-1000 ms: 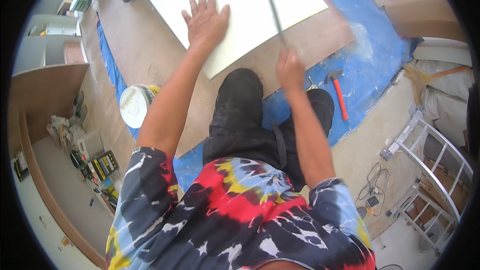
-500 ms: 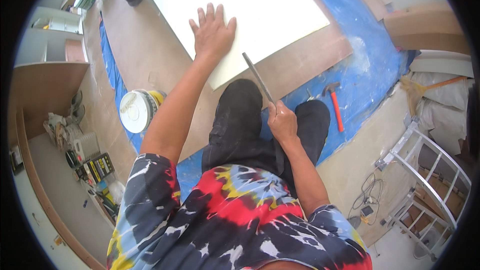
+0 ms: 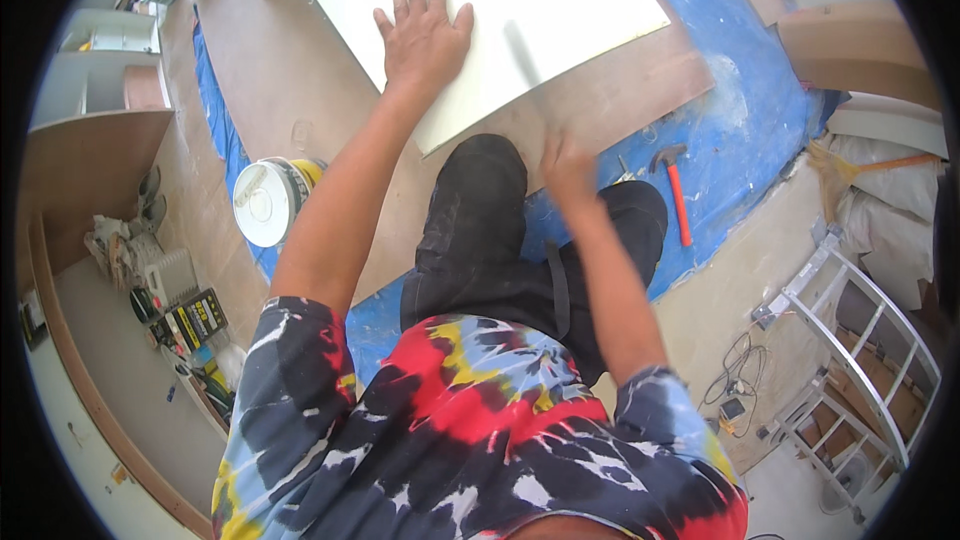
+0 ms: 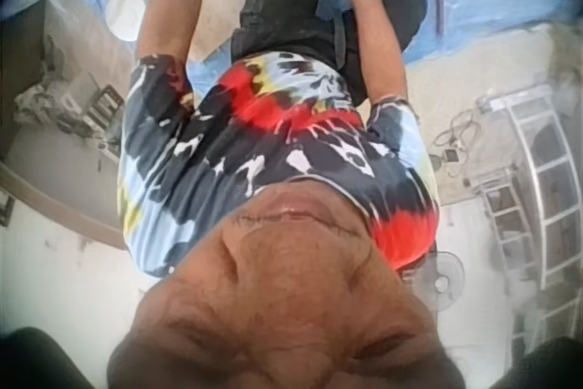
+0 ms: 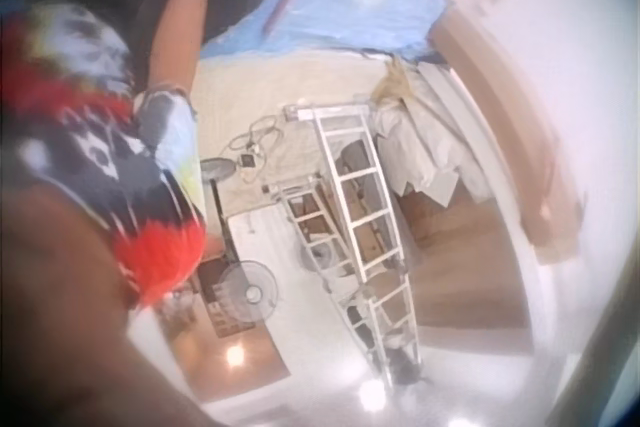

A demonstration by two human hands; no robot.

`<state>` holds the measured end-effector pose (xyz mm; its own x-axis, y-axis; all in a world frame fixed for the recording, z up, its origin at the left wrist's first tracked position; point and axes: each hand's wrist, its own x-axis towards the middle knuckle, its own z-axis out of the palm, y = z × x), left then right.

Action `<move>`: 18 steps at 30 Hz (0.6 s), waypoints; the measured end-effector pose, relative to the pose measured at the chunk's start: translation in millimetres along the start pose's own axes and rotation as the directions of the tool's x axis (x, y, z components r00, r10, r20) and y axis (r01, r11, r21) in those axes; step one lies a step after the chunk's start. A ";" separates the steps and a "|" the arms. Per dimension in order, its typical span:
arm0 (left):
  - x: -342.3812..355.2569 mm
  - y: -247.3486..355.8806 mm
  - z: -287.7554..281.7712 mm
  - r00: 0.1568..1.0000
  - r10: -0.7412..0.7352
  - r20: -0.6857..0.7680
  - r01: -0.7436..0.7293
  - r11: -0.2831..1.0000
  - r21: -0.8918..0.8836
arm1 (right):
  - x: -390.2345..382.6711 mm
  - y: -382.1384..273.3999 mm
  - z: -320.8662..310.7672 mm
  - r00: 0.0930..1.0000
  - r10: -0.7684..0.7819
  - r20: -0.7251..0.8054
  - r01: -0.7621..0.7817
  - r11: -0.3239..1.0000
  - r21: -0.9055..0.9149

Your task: The person trims the edge of a white cabinet door using a utility knife and a metal file. They scrape away excess material along the edge and then smooth the surface with the file.

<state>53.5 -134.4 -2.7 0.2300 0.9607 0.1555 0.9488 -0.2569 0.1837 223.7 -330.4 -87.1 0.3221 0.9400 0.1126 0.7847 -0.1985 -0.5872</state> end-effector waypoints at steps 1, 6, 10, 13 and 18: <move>4.1 4.3 1.4 1.000 0.016 -0.005 -0.016 1.000 0.002 | 37.8 2.1 -13.5 0.990 0.142 -0.004 -0.142 0.988 -0.061; 10.3 1.9 -5.7 1.000 -0.010 0.013 0.010 1.000 -0.019 | -7.3 0.8 -24.4 0.997 0.032 -0.068 -0.032 0.999 0.002; -4.8 -2.7 -3.7 1.000 -0.005 0.026 0.005 1.000 0.002 | -39.6 -20.9 -22.7 0.994 0.026 0.103 -0.026 1.000 0.003; 1.3 6.0 -3.1 1.000 0.015 0.004 -0.015 0.999 -0.031 | 64.3 -20.6 -49.6 0.991 0.131 0.020 -0.130 0.990 -0.053; 3.8 1.0 -4.2 0.999 -0.027 0.038 0.028 1.000 -0.012 | -30.4 -51.7 -49.3 0.989 0.061 0.138 -0.064 0.998 0.016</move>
<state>54.5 -131.4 2.2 0.2123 0.9706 0.1136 0.9520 -0.2316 0.1999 199.5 -362.4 -20.7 0.2935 0.9553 -0.0354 0.7539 -0.2541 -0.6058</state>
